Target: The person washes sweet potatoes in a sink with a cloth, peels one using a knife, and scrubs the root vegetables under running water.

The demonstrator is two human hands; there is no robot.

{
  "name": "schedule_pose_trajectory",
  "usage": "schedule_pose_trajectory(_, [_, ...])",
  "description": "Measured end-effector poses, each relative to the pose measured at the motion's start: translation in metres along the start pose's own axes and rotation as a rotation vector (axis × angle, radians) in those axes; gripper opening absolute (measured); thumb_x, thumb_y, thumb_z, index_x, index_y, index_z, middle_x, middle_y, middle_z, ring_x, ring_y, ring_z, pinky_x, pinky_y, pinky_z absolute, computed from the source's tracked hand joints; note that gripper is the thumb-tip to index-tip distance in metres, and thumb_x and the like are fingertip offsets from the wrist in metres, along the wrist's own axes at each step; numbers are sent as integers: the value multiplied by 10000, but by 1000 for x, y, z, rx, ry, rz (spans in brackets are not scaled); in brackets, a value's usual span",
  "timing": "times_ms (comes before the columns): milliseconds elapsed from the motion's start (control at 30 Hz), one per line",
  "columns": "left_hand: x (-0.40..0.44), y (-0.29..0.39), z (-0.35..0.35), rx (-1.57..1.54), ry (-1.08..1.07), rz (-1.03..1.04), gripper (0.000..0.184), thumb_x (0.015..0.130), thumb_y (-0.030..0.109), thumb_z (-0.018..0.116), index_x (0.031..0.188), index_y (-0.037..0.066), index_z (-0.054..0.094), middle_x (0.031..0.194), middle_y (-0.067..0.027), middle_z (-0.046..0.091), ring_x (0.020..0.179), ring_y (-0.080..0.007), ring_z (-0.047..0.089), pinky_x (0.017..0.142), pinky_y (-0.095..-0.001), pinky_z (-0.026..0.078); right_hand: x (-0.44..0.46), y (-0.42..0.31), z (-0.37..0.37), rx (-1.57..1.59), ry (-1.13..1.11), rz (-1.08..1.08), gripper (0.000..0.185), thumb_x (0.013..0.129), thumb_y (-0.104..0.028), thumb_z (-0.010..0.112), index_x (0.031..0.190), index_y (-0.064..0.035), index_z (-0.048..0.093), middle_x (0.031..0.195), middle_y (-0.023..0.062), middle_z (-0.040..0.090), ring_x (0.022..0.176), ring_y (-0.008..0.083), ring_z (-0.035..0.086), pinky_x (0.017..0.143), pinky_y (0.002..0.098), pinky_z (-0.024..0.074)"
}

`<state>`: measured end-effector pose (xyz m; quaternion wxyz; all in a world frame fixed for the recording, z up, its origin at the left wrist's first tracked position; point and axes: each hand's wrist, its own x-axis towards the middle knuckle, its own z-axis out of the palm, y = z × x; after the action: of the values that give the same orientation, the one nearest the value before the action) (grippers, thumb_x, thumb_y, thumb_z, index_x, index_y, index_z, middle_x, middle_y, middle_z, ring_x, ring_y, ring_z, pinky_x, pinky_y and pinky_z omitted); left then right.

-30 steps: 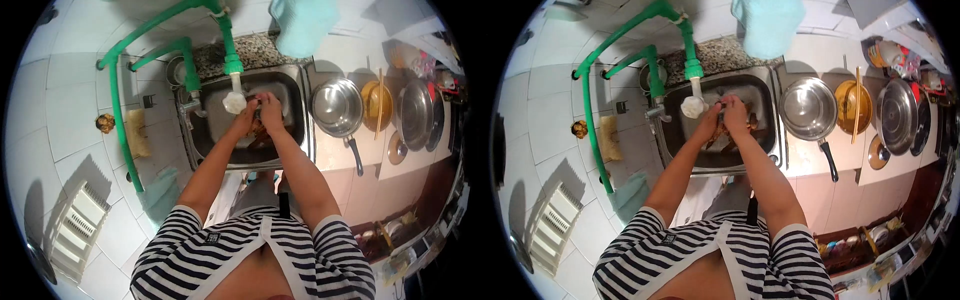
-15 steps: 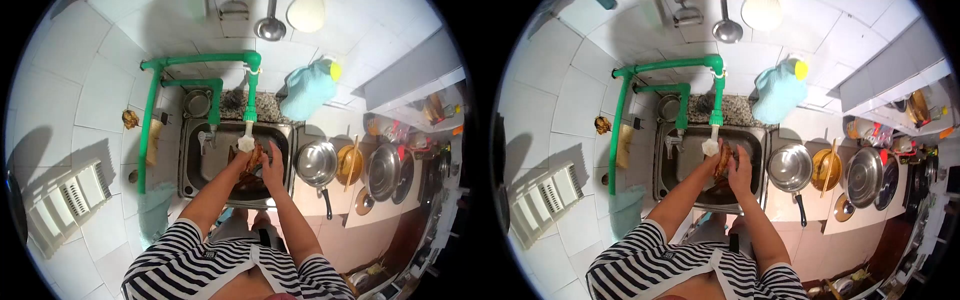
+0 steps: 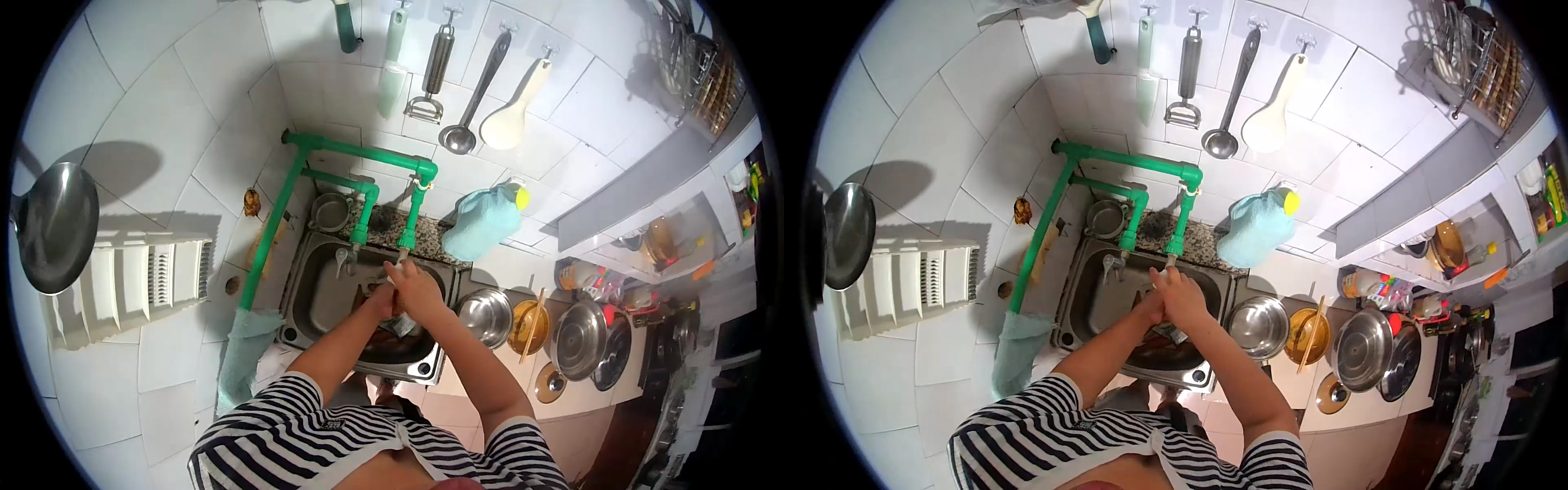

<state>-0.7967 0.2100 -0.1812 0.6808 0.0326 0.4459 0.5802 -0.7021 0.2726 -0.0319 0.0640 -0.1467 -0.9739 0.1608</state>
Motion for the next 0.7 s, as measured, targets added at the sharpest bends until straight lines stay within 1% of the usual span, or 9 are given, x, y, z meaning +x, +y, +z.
schedule_pose_trajectory(67, [8, -6, -10, -34, -34, 62, 280, 898, 345, 457, 1020, 103, 528, 901, -68, 561, 735, -170, 570, 559, -295, 469, 4, -5, -3, -46, 7, 10, 502, 761, -100, 527, 1251, -110, 420, 1082, 174, 474, 953, 324, 534, 781, 379, 455])
schedule_pose_trajectory(133, [12, -4, -7, -11, -9, 19, 284, 898, 342, 458, 1031, 98, 522, 913, -70, 560, 748, -172, 568, 572, -299, 469, 2, -2, 5, -39, -31, 28, 499, 757, -96, 531, 1247, -89, 434, 1079, 187, 481, 940, 324, 541, 768, 371, 467])
schedule_pose_trajectory(200, [4, 7, 0, 3, 20, -19, 289, 899, 338, 459, 1042, 94, 517, 925, -72, 558, 761, -173, 567, 584, -302, 468, -2, 5, 20, -44, 21, 12, 540, 740, -85, 542, 1263, -69, 408, 1060, 152, 509, 974, 298, 528, 815, 384, 442])
schedule_pose_trajectory(300, [-1, 18, 14, 35, 55, -42, 296, 900, 332, 461, 1058, 86, 508, 942, -76, 556, 781, -176, 564, 603, -308, 467, 2, -3, 18, -155, 11, 89, 518, 742, -89, 539, 1247, -67, 429, 1053, 169, 511, 979, 296, 528, 805, 378, 447])
schedule_pose_trajectory(367, [-5, 23, 21, 52, 78, -45, 302, 900, 328, 462, 1069, 81, 502, 954, -78, 554, 794, -177, 562, 615, -312, 467, 3, -5, 16, -155, 30, 44, 472, 742, -103, 548, 1207, -65, 478, 1031, 177, 511, 886, 283, 558, 729, 369, 472])
schedule_pose_trajectory(400, [-7, 25, 24, 56, 86, -44, 305, 900, 327, 463, 1075, 79, 500, 960, -80, 553, 801, -178, 561, 621, -314, 467, 2, -4, 17, -148, 49, 73, 472, 742, -103, 548, 1207, -65, 478, 1031, 177, 511, 886, 283, 558, 729, 369, 472])
schedule_pose_trajectory(500, [-11, 28, 32, 72, 105, -33, 314, 901, 321, 464, 1091, 72, 491, 978, -83, 551, 820, -181, 559, 640, -320, 466, 2, 2, 37, -182, 488, -60, 376, 734, -130, 568, 1105, -72, 565, 943, 133, 499, 648, 246, 546, 552, 359, 478])
schedule_pose_trajectory(667, [-14, 34, 44, 80, 140, 3, 332, 902, 312, 467, 1118, 60, 477, 1008, -89, 546, 853, -185, 554, 671, -330, 465, -6, -3, 30, -239, 409, -41, 377, 714, -118, 573, 1088, -65, 569, 919, 115, 494, 692, 237, 544, 561, 345, 473])
schedule_pose_trajectory(700, [-15, 35, 46, 83, 148, 8, 336, 903, 310, 467, 1124, 57, 474, 1014, -91, 546, 860, -185, 554, 677, -332, 465, -5, -4, 28, -241, 333, -6, 411, 707, -114, 583, 1113, -60, 552, 946, 122, 495, 717, 243, 550, 579, 346, 478])
